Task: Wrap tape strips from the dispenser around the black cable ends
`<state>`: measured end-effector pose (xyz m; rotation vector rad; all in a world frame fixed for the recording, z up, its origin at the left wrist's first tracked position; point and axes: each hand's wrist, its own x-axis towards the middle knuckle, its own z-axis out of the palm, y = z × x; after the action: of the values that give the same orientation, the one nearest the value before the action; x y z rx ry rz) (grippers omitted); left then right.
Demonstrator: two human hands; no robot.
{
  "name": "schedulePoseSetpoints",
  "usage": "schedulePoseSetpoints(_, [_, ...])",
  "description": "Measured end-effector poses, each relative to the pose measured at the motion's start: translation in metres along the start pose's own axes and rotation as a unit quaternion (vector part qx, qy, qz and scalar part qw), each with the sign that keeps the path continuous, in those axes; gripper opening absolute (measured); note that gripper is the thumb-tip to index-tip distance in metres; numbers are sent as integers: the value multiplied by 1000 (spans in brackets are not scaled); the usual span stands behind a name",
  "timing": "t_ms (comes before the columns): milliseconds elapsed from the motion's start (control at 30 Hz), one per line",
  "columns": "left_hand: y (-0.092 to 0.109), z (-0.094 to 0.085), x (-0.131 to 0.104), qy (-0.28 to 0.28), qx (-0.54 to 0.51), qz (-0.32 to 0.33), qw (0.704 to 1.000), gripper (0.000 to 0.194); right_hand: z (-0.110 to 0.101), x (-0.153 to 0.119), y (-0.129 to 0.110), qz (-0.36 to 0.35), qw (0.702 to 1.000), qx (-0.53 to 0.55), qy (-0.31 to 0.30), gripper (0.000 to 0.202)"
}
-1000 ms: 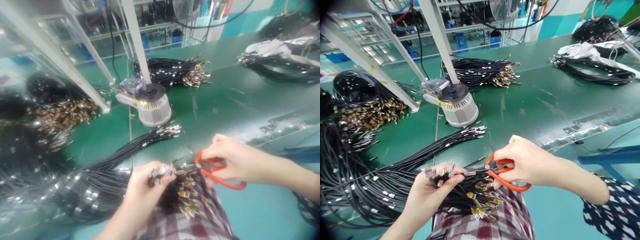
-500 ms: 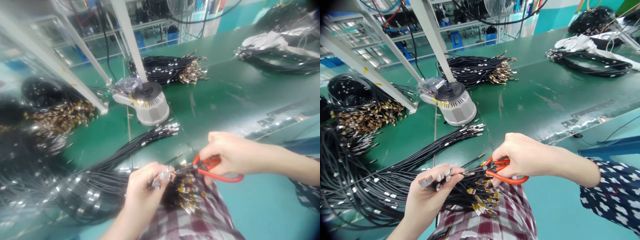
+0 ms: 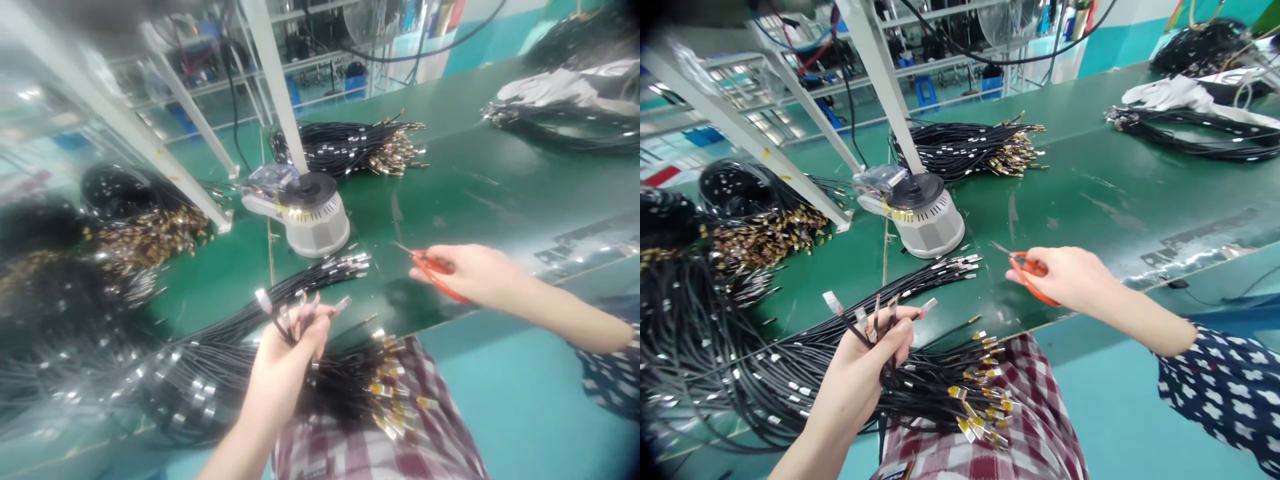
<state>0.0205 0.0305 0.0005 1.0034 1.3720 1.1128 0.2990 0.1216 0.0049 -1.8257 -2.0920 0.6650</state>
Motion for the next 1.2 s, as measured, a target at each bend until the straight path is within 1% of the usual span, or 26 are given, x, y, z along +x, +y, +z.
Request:
schedulePoseSetpoints(33, [2,-1,1,0,-31,-10,999,17,0,5,10,16,993,-114,27,42])
schedulePoseSetpoints(67, [3,-3,2,4,-58,-20,998,17,1,9,19,0,983,-182,26,40])
schedulePoseSetpoints(100, [5,-4,2,9,-82,-29,996,18,3,13,28,-20,974,-225,24,37])
schedulePoseSetpoints(133, [6,-5,2,13,-103,-37,994,19,6,15,33,-36,964,-259,38,33])
schedulePoseSetpoints(167, [7,-6,2,15,-120,-45,992,20,9,17,36,-71,958,-272,59,31])
schedulePoseSetpoints(233, [9,-7,3,12,-148,-57,987,21,16,17,29,-136,959,-228,95,29])
schedulePoseSetpoints(267, [9,-8,3,6,-160,-61,985,21,20,16,19,-162,966,-181,94,29])
schedulePoseSetpoints(300, [9,-8,4,0,-170,-67,983,20,23,13,6,-177,973,-124,81,28])
schedulePoseSetpoints(367, [7,-11,5,-14,-187,-82,979,20,28,7,-25,-197,980,-11,21,26])
schedulePoseSetpoints(400, [6,-12,5,-20,-194,-87,977,20,30,5,-41,-209,977,32,-8,24])
schedulePoseSetpoints(500, [3,-16,5,-30,-220,-89,971,19,35,6,-78,-227,965,123,-37,19])
schedulePoseSetpoints(567, [3,-18,3,-24,-240,-82,967,19,39,17,-92,-220,957,181,-48,17])
schedulePoseSetpoints(633, [2,-18,2,-1,-255,-76,964,24,45,34,-99,-177,939,288,-57,13])
schedulePoseSetpoints(667, [2,-18,2,14,-261,-73,963,27,49,44,-102,-139,920,361,-63,11])
schedulePoseSetpoints(700, [2,-18,1,26,-265,-70,962,30,52,55,-105,-83,889,445,-63,11])
schedulePoseSetpoints(733, [2,-18,1,35,-266,-65,961,32,55,65,-108,-58,876,475,-51,13])
schedulePoseSetpoints(800, [0,-17,0,41,-268,-54,961,33,61,81,-115,-27,860,508,-35,15])
schedulePoseSetpoints(900, [-3,-17,-2,32,-270,-40,961,30,68,95,-128,3,848,530,-27,16])
schedulePoseSetpoints(1000, [-5,-18,-2,19,-263,-35,964,30,72,101,-138,20,838,545,-16,22])
schedulePoseSetpoints(1100, [-8,-19,-1,6,-259,-39,965,31,74,106,-141,26,830,557,13,19])
schedulePoseSetpoints(1200, [-12,-21,0,-6,-263,-39,964,32,78,106,-141,18,823,566,43,17])
